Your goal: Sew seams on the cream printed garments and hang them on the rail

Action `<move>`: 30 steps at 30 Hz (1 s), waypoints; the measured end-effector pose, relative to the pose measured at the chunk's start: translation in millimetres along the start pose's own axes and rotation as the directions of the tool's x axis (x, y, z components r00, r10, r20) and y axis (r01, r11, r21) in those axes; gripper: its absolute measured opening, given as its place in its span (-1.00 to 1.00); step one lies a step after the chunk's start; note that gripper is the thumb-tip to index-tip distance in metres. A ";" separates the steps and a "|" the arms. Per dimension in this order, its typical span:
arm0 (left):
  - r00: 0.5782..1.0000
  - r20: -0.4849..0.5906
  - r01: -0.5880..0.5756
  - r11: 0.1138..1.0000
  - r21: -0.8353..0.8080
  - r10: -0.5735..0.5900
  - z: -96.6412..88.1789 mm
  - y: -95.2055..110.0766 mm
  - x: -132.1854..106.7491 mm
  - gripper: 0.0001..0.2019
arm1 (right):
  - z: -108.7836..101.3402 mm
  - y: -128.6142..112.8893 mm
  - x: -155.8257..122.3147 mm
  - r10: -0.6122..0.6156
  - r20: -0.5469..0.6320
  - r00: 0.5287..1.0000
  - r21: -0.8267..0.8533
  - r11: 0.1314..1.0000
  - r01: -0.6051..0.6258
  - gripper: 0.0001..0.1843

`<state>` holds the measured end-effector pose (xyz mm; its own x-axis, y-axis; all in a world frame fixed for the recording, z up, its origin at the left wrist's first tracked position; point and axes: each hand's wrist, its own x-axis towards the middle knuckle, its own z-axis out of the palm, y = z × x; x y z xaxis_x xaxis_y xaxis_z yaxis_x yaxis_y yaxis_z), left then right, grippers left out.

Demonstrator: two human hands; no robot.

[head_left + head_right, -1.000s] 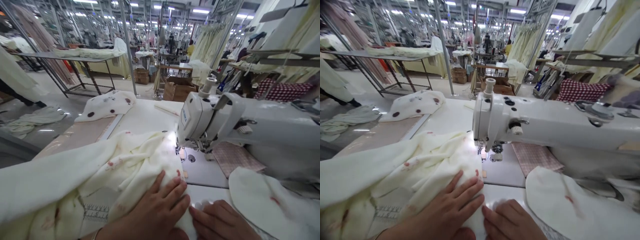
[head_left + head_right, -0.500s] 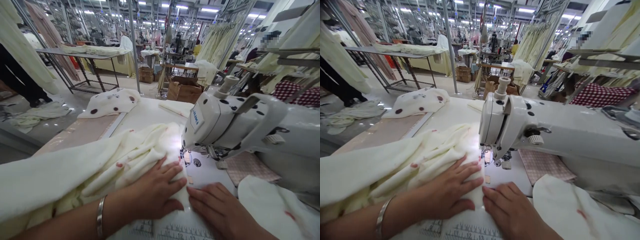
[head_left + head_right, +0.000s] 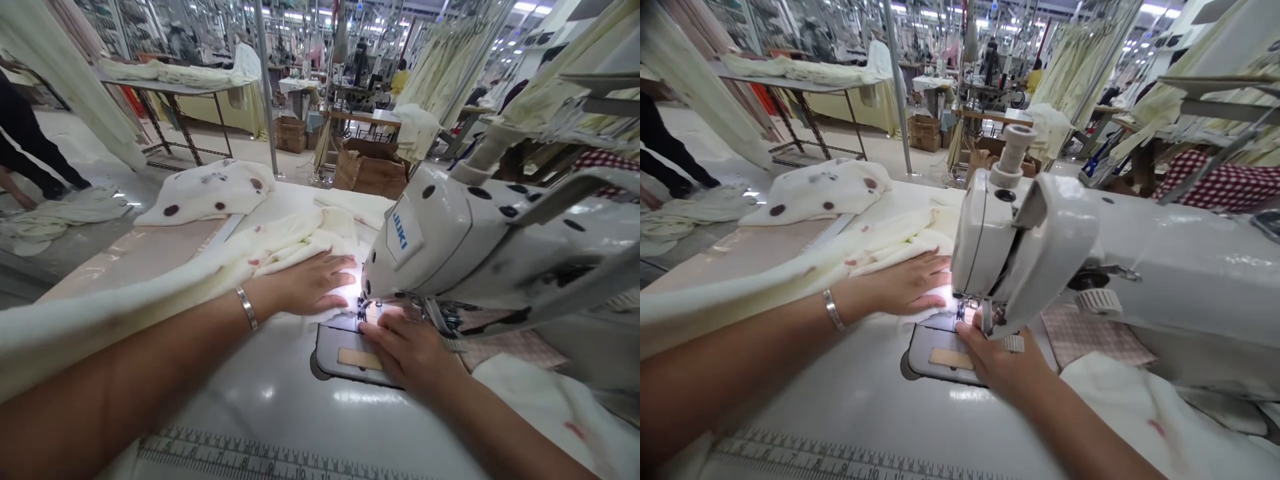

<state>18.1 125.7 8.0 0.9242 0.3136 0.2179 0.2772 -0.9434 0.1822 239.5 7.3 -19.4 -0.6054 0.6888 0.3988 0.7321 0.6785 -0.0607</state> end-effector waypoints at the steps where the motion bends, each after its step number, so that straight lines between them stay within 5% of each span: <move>1: 1.000 0.000 0.006 1.000 0.002 -0.006 -0.2 -3.2 1.4 -0.69 | -0.5 -0.9 0.7 0.000 -0.006 1.000 -0.002 1.000 0.000 -0.75; 5: 0.991 -0.001 0.131 0.989 0.067 -0.131 3.4 24.2 -10.2 -0.61 | -13.9 -20.2 7.4 0.018 -0.035 0.999 0.005 1.000 -0.017 -0.78; 8: 0.958 -0.090 0.284 0.944 0.170 -0.272 13.6 93.5 -39.7 -0.52 | -30.0 -51.7 7.7 0.014 -0.091 0.996 0.125 0.992 -0.002 -0.80; 10: 0.974 -0.094 0.221 0.959 0.174 -0.208 19.1 141.2 -57.3 -0.59 | -36.8 -74.3 1.8 0.010 -0.128 0.992 0.217 0.976 0.018 -0.83; 12: 0.976 -0.086 0.212 0.965 0.154 -0.201 17.2 167.6 -62.6 -0.79 | -38.8 -93.0 -7.7 -0.015 -0.121 0.993 0.258 0.965 0.046 -0.83; 14: 0.965 -0.087 0.257 0.958 0.130 -0.248 7.1 163.8 -54.9 -0.86 | -38.2 -106.6 -17.8 -0.048 -0.081 0.996 0.278 0.958 0.069 -0.81; 16: 0.941 -0.072 0.338 0.933 0.121 -0.331 -5.7 139.2 -42.1 -0.80 | -38.2 -116.2 -25.9 -0.036 -0.074 0.997 0.277 0.959 0.055 -0.81; 20: 0.874 0.081 0.469 0.875 0.119 -0.479 -15.8 103.3 -37.4 -0.91 | -44.1 -127.6 -35.2 0.092 -0.072 0.993 0.238 0.969 -0.073 -0.74; 23: 0.886 0.071 0.458 0.889 0.026 -0.459 -14.6 117.6 -54.2 -0.94 | -49.1 -130.1 -39.7 0.176 -0.071 0.982 0.237 0.959 -0.155 -0.66; 27: 0.915 -0.135 0.352 0.916 -0.191 -0.380 -31.6 144.3 -69.0 -0.88 | -50.7 -129.5 -41.8 0.320 -0.028 0.947 0.308 0.904 -0.296 -0.62; 30: 0.937 -0.038 0.324 0.903 -0.282 -0.348 -56.1 149.5 -71.8 -0.92 | -52.5 -133.2 -37.6 0.404 0.048 0.914 0.449 0.808 -0.381 -0.65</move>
<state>-21.6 -31.8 73.4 0.7595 0.6259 0.1773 0.4755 -0.7201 0.5054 181.1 -122.4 21.7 -0.2723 0.9155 0.2963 0.6820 0.4009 -0.6117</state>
